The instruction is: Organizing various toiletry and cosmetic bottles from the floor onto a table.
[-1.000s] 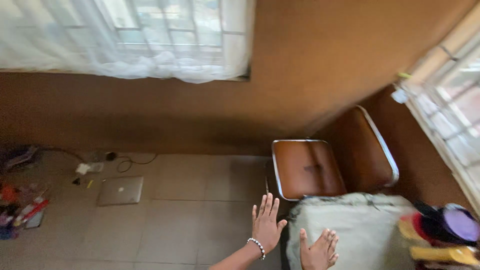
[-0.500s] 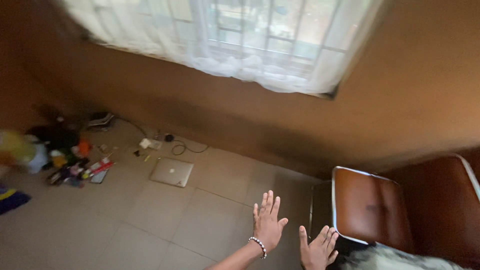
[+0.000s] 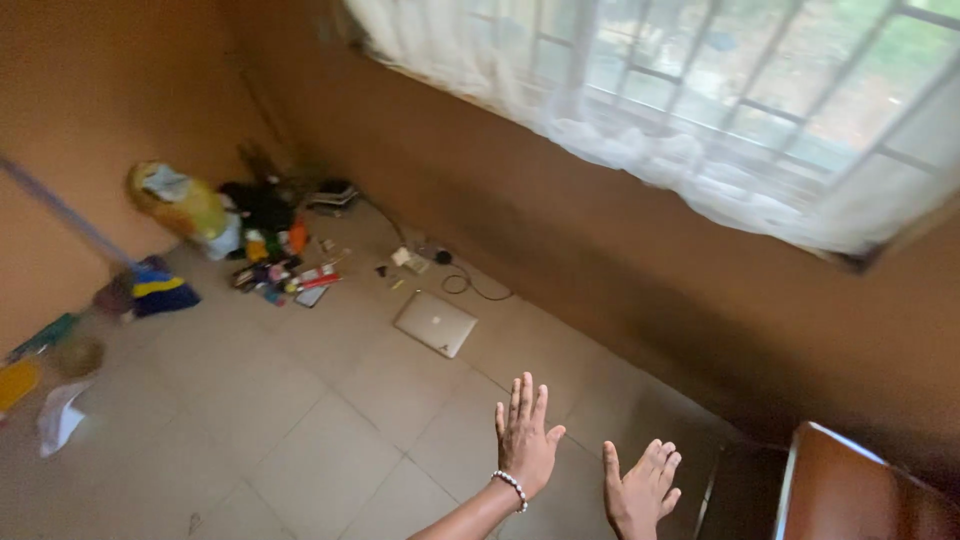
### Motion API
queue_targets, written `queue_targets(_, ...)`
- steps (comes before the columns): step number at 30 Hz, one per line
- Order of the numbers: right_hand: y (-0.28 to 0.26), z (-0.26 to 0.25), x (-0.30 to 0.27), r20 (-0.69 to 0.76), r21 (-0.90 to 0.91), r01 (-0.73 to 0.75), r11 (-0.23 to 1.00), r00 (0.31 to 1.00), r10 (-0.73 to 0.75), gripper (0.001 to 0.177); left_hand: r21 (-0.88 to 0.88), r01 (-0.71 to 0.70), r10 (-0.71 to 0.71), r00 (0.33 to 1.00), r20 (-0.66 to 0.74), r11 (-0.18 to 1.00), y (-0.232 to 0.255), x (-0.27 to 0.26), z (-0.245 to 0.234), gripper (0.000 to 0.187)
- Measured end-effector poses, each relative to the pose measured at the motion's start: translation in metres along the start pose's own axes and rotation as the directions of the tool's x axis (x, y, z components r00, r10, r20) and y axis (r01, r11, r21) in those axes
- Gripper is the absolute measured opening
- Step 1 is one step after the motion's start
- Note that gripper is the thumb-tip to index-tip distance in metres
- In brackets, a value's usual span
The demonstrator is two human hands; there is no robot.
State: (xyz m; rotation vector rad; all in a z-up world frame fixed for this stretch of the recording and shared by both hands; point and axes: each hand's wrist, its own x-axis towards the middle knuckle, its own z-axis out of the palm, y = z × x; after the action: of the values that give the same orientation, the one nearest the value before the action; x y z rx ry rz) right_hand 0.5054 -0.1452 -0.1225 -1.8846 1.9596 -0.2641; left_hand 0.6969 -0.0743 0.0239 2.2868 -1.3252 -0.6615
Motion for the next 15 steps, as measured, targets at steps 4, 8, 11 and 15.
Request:
queue_targets(4, -0.034, 0.02, 0.006, 0.065, -0.028, 0.08, 0.996, 0.995, -0.078, 0.109, -0.005, 0.097, -0.097, 0.992, -0.079, 0.995, -0.028, 0.0, -0.025, 0.074)
queue_targets(8, -0.068, 0.031, 0.005, 0.113, -0.024, 0.169, 0.985, 0.98, -0.166, 0.108, -0.018, 0.184, -0.184, 0.97, -0.159, 0.983, -0.058, 0.0, -0.036, 0.073)
queue_targets(11, -0.098, 0.038, 0.011, 0.159, -0.008, 0.202, 0.979, 0.967, -0.199, 0.108, -0.048, 0.231, -0.235, 0.955, -0.181, 0.972, -0.072, 0.002, -0.048, 0.076)
queue_targets(15, -0.138, 0.049, 0.021, 0.223, -0.003, 0.279, 0.96, 0.936, -0.271, 0.107, -0.106, 0.298, -0.315, 0.916, -0.249, 0.949, -0.087, -0.001, -0.067, 0.076)
